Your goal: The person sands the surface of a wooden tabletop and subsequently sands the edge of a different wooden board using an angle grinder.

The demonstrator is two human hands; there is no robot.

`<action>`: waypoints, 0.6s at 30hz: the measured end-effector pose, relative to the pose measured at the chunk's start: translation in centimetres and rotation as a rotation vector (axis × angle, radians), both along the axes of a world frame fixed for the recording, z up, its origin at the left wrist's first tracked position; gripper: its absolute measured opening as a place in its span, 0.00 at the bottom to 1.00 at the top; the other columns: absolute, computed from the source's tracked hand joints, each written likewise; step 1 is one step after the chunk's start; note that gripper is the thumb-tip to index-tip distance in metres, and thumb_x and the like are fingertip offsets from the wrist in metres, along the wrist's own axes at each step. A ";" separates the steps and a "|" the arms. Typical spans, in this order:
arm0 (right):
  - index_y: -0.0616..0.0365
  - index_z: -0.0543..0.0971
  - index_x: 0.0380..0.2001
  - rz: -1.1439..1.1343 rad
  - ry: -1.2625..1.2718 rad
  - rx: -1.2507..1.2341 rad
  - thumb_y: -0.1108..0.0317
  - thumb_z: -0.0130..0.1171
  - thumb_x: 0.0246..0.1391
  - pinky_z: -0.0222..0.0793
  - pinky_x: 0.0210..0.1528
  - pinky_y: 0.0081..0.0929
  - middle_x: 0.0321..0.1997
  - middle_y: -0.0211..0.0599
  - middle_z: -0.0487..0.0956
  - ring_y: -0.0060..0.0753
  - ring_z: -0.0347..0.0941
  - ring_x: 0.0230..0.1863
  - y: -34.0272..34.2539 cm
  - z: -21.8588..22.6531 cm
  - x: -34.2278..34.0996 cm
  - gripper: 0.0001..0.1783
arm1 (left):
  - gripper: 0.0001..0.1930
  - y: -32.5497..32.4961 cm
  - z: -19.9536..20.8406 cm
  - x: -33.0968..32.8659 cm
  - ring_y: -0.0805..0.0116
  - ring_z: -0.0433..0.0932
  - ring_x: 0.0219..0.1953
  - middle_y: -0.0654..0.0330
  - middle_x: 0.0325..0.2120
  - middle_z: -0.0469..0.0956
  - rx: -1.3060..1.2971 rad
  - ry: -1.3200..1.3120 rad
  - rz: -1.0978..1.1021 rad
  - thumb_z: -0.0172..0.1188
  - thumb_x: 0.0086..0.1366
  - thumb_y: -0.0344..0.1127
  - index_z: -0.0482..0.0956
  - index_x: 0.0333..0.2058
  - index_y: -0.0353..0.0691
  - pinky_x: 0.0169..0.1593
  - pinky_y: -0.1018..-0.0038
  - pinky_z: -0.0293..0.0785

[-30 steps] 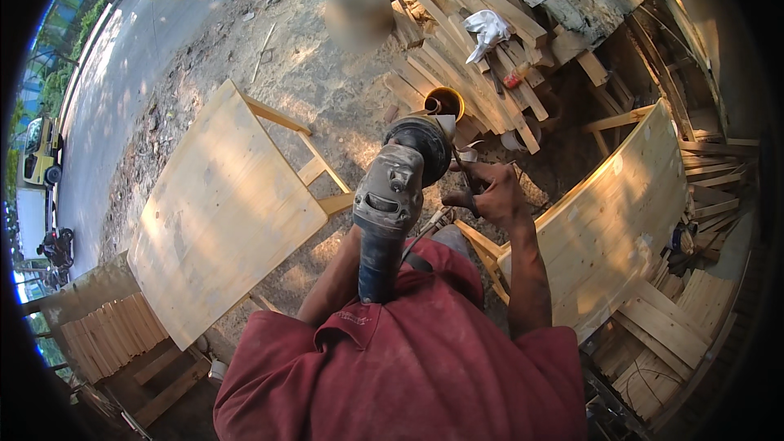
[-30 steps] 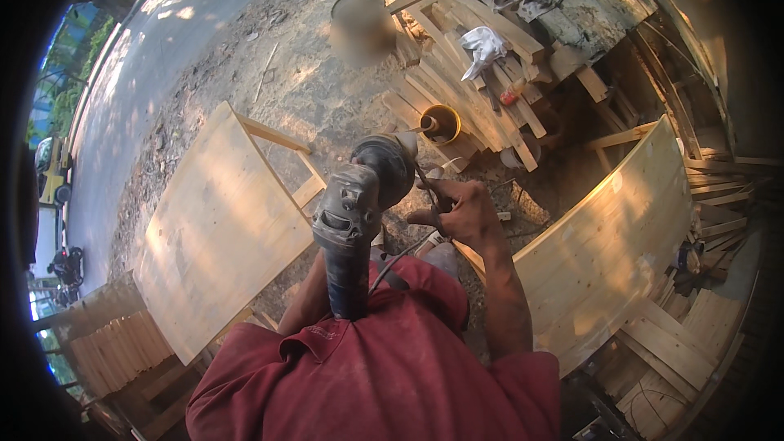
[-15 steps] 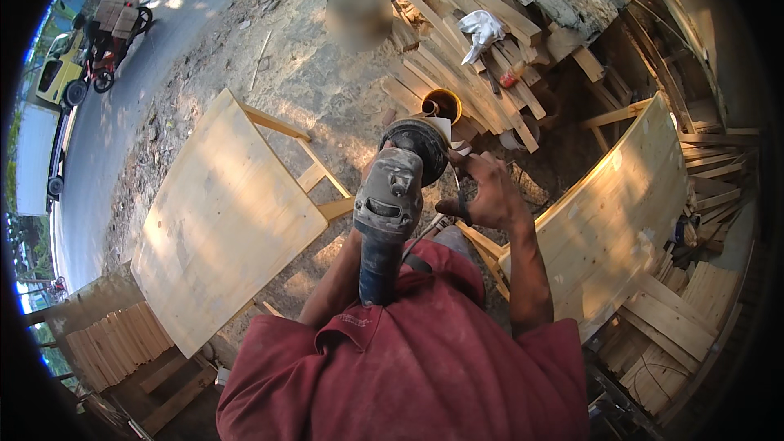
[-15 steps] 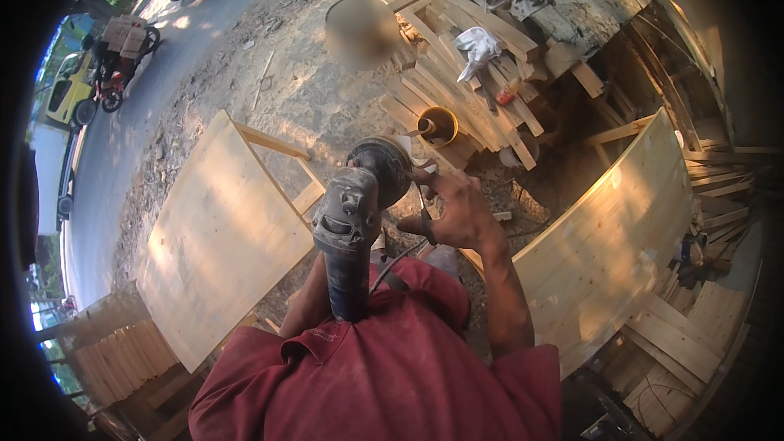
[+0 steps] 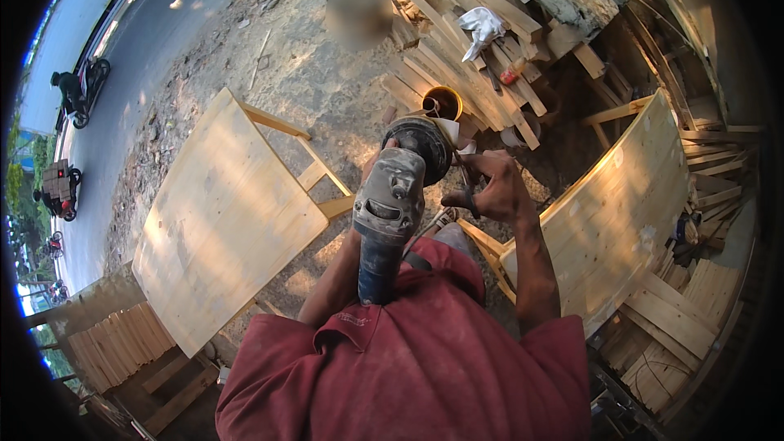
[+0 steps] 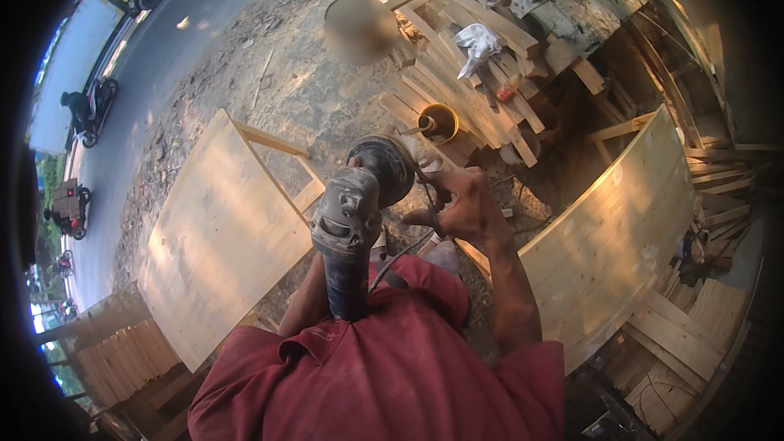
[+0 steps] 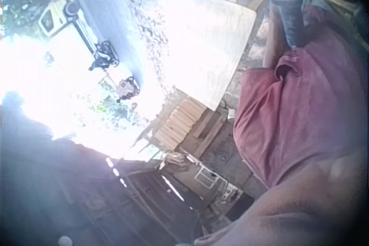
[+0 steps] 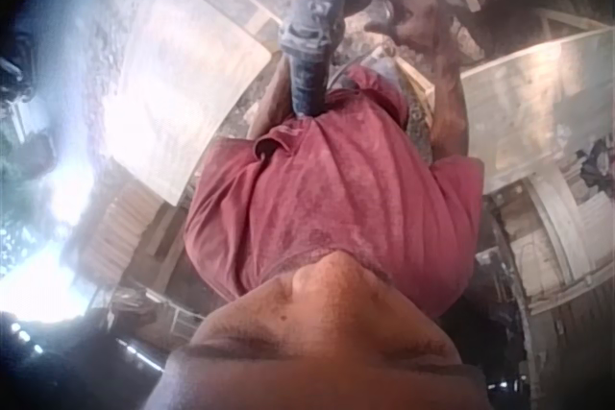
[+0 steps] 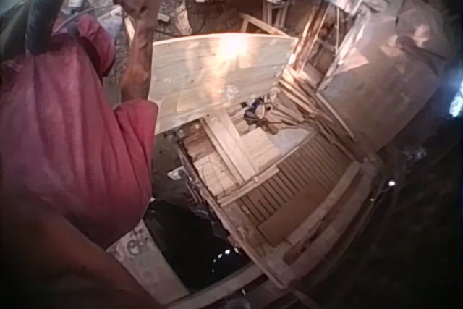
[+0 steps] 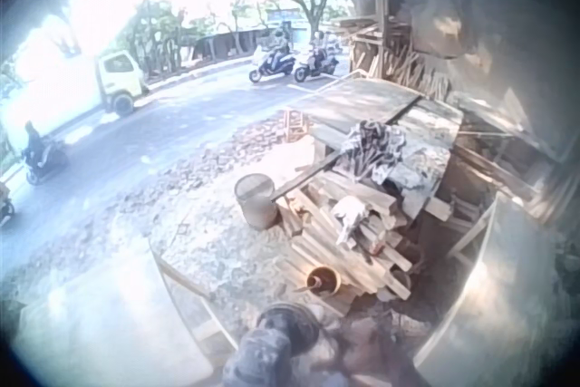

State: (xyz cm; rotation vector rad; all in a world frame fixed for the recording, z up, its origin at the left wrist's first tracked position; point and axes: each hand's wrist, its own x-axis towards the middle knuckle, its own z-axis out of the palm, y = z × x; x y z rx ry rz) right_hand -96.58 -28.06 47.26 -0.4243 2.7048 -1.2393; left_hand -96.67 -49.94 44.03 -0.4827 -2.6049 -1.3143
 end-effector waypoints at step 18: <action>0.58 0.82 0.46 0.016 0.050 -0.064 0.31 0.75 0.33 0.67 0.36 0.32 0.27 0.36 0.77 0.32 0.69 0.31 0.3 0.3 -0.1 0.45 | 0.19 0.3 -0.3 0.4 0.52 0.76 0.44 0.49 0.41 0.78 0.417 -0.284 0.005 0.56 0.57 0.32 0.76 0.48 0.35 0.51 0.61 0.72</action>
